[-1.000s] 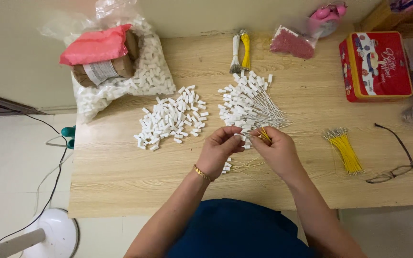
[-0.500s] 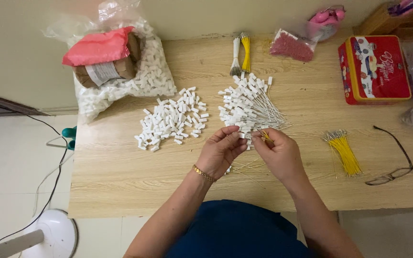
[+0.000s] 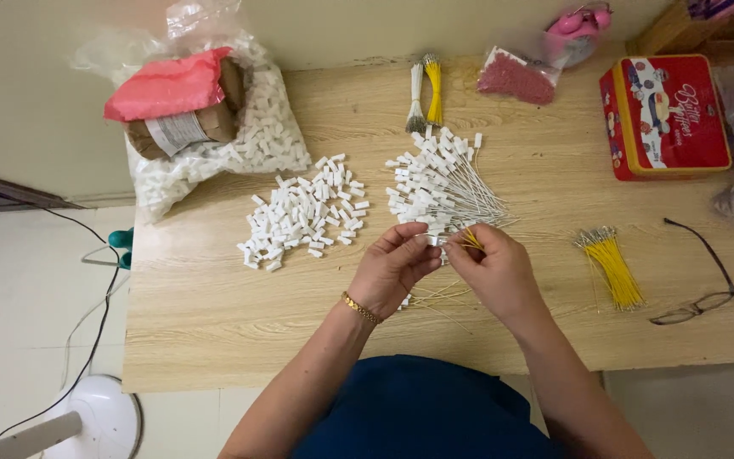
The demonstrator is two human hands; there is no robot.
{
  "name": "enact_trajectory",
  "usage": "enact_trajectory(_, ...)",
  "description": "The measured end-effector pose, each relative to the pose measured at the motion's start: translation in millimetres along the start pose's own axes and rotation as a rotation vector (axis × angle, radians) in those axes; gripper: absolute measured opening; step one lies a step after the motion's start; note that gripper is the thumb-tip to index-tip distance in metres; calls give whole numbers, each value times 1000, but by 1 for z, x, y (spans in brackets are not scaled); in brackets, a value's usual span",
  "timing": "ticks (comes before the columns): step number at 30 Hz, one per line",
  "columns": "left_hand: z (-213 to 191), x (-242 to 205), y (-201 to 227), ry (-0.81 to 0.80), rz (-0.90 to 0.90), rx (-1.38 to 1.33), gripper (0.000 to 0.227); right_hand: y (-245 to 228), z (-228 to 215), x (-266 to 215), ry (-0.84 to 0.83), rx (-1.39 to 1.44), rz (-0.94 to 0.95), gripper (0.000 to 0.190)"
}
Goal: Manually attaching small white plastic sleeves onto the ends of wires at a workbench.
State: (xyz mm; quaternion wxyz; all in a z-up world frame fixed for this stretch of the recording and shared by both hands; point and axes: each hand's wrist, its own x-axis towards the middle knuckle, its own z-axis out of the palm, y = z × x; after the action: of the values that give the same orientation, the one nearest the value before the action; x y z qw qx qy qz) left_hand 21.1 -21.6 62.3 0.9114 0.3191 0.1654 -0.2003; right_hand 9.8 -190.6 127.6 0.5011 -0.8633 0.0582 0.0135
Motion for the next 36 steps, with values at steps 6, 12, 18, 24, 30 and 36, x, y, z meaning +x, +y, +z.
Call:
enact_trajectory(6, -9, 4, -1, 18, -10, -36, 24, -15, -2, -3, -104, 37, 4, 12)
enact_trajectory(12, -9, 4, -1, -12, -49, -4, 20, 10, 5, 0, -92, -24, 6, 11)
enact_trajectory(18, -14, 8, -12, -1, -67, 11, 21, 4, 8, 0, -35, -70, -97, 9)
enact_trajectory(24, -16, 5, -19, 35, -55, 31, 18, 9, 7, -4, -60, -180, -149, 17)
enact_trajectory(30, -43, -7, -41, 157, -82, 100, 17, 52, 29, -13, -176, -232, -193, 23)
enact_trajectory(36, -98, -3, -53, 169, 71, 809, 21, 149, 56, -18, -267, -99, -90, 12)
